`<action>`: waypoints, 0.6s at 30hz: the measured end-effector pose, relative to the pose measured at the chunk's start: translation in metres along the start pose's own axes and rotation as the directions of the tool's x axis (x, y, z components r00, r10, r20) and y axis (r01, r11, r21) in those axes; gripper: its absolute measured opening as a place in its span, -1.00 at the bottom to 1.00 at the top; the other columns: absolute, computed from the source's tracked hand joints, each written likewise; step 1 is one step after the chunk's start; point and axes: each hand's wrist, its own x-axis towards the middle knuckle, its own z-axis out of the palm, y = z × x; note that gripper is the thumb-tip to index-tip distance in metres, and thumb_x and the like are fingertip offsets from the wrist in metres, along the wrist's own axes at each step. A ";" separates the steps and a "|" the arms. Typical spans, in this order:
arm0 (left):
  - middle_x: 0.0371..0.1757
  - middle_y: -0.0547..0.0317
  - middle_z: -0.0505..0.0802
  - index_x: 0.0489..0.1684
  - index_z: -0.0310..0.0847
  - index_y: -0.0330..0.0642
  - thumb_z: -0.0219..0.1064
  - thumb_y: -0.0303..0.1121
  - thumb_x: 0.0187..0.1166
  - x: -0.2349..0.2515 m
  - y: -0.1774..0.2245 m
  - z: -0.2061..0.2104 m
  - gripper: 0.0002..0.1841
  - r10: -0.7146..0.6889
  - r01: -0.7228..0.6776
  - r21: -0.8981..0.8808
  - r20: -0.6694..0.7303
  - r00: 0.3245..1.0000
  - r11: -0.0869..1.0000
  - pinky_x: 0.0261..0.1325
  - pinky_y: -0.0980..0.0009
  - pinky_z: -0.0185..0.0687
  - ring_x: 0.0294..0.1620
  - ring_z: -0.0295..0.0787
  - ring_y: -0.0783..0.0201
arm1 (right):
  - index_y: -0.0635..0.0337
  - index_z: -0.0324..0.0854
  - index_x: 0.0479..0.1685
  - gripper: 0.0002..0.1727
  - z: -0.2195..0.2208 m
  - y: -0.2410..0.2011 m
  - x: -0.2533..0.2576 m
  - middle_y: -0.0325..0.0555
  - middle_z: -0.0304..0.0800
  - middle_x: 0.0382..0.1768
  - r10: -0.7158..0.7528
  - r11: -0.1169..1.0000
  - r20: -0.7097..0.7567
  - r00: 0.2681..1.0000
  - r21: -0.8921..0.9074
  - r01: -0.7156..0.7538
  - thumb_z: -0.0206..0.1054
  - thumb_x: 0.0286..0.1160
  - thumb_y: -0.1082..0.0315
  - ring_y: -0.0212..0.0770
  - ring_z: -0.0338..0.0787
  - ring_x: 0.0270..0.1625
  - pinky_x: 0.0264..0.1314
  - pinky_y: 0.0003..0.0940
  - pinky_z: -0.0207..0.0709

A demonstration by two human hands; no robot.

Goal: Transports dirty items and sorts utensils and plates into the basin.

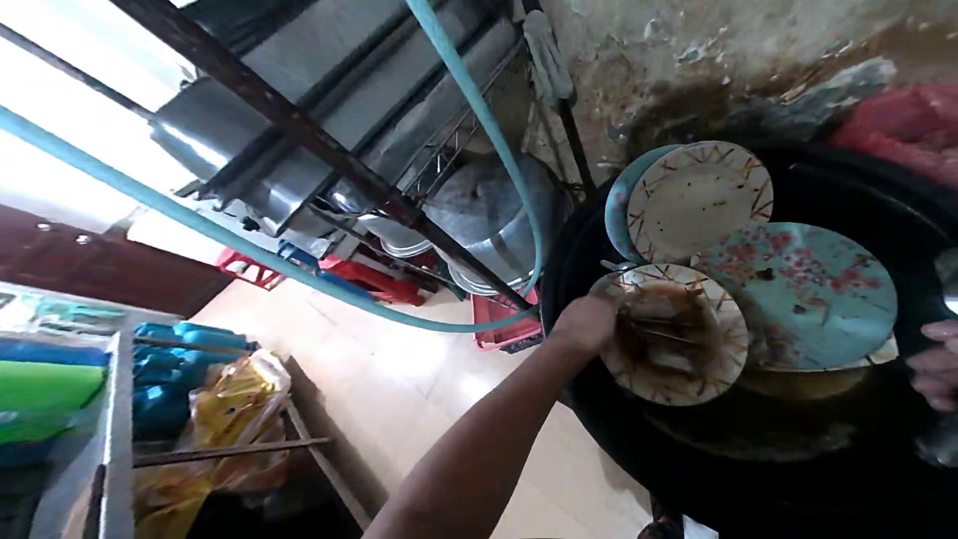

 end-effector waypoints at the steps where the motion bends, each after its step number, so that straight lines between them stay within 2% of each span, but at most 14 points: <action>1: 0.34 -0.14 0.73 0.26 0.74 -0.15 0.26 -0.37 0.69 0.000 0.001 -0.012 -0.72 0.046 -0.046 0.000 -0.024 0.999 0.999 0.25 -0.13 0.71 0.23 0.78 -0.13 | 0.24 0.49 0.18 -0.80 0.005 -0.001 0.001 -0.11 0.82 -0.38 0.018 1.000 -0.013 1.000 0.000 -0.018 0.00 0.82 0.44 -0.25 0.87 -0.41 -0.32 -0.44 0.78; 3: 0.28 -0.09 0.75 0.21 0.77 -0.13 0.26 -0.36 0.70 0.001 0.011 -0.034 -0.74 0.174 -0.172 0.030 -0.062 0.983 0.985 0.27 -0.07 0.71 0.22 0.78 -0.05 | 0.22 0.48 0.23 -0.79 0.026 -0.008 0.003 -0.08 0.85 -0.24 0.057 0.998 -0.045 0.997 0.008 -0.057 0.02 0.83 0.40 -0.24 0.90 -0.29 -0.25 -0.43 0.78; 5: 0.29 -0.06 0.77 0.19 0.77 -0.12 0.32 -0.39 0.65 0.003 0.031 -0.057 -0.76 0.267 -0.264 0.113 -0.017 0.963 0.958 0.27 -0.07 0.73 0.26 0.77 -0.04 | 0.21 0.52 0.25 -0.77 0.053 -0.016 0.009 -0.08 0.89 -0.12 0.052 0.998 -0.025 0.998 0.020 -0.052 0.07 0.82 0.37 -0.24 0.92 -0.17 -0.12 -0.40 0.80; 7: 0.15 -0.11 0.79 0.07 0.77 -0.24 0.34 -0.41 0.62 0.001 0.054 -0.077 -0.81 0.364 -0.361 0.185 0.018 0.931 0.914 0.15 -0.08 0.75 0.15 0.80 -0.09 | 0.25 0.66 0.17 -0.76 0.085 -0.020 0.015 -0.07 0.93 -0.12 0.005 1.000 -0.034 0.999 0.021 -0.004 0.16 0.76 0.36 -0.22 0.93 -0.14 -0.06 -0.36 0.81; 9: 0.04 -0.11 0.80 -0.02 0.75 -0.27 0.32 -0.46 0.62 0.005 0.075 -0.090 -0.85 0.374 -0.384 0.227 0.088 0.923 0.895 0.08 -0.09 0.75 0.08 0.79 -0.09 | 0.28 0.68 0.10 -0.80 0.113 -0.021 0.022 -0.06 0.91 -0.17 -0.029 0.999 -0.029 0.999 -0.026 0.029 0.24 0.70 0.38 -0.23 0.90 -0.22 -0.16 -0.35 0.79; 11: 0.00 -0.14 0.81 0.05 0.74 -0.30 0.32 -0.46 0.62 0.014 0.088 -0.098 -0.82 0.390 -0.413 0.205 0.144 0.910 0.887 0.10 -0.13 0.72 0.09 0.79 -0.12 | 0.27 0.66 0.06 -0.83 0.131 -0.019 0.031 -0.08 0.87 -0.25 -0.025 0.996 0.015 1.000 -0.091 0.026 0.27 0.69 0.38 -0.28 0.82 -0.34 -0.28 -0.38 0.73; 13: 0.02 -0.15 0.83 0.08 0.75 -0.30 0.38 -0.44 0.58 0.030 0.089 -0.099 -0.79 0.441 -0.464 0.147 0.164 0.882 0.874 0.16 -0.14 0.70 0.11 0.79 -0.12 | 0.24 0.64 0.12 -0.80 0.136 -0.013 0.036 -0.09 0.84 -0.25 0.005 0.990 0.054 0.999 -0.141 0.003 0.29 0.70 0.34 -0.25 0.84 -0.31 -0.23 -0.34 0.76; 15: 0.14 -0.17 0.83 0.15 0.75 -0.32 0.40 -0.42 0.60 0.037 0.087 -0.103 -0.75 0.456 -0.474 0.067 0.188 0.870 0.878 0.33 -0.12 0.62 0.23 0.76 -0.10 | 0.23 0.67 0.12 -0.79 0.135 -0.005 0.041 -0.07 0.85 -0.23 0.015 0.981 0.074 0.997 -0.193 0.000 0.31 0.69 0.31 -0.23 0.83 -0.28 -0.20 -0.29 0.75; 18: 0.24 -0.21 0.81 0.27 0.72 -0.32 0.36 -0.40 0.64 0.040 0.080 -0.105 -0.69 0.403 -0.397 -0.067 0.192 0.895 0.915 0.40 -0.12 0.56 0.31 0.73 -0.11 | 0.22 0.66 0.12 -0.75 0.137 0.000 0.042 -0.04 0.80 -0.20 0.020 0.957 0.073 0.997 -0.288 0.002 0.37 0.65 0.27 -0.18 0.79 -0.24 -0.14 -0.21 0.71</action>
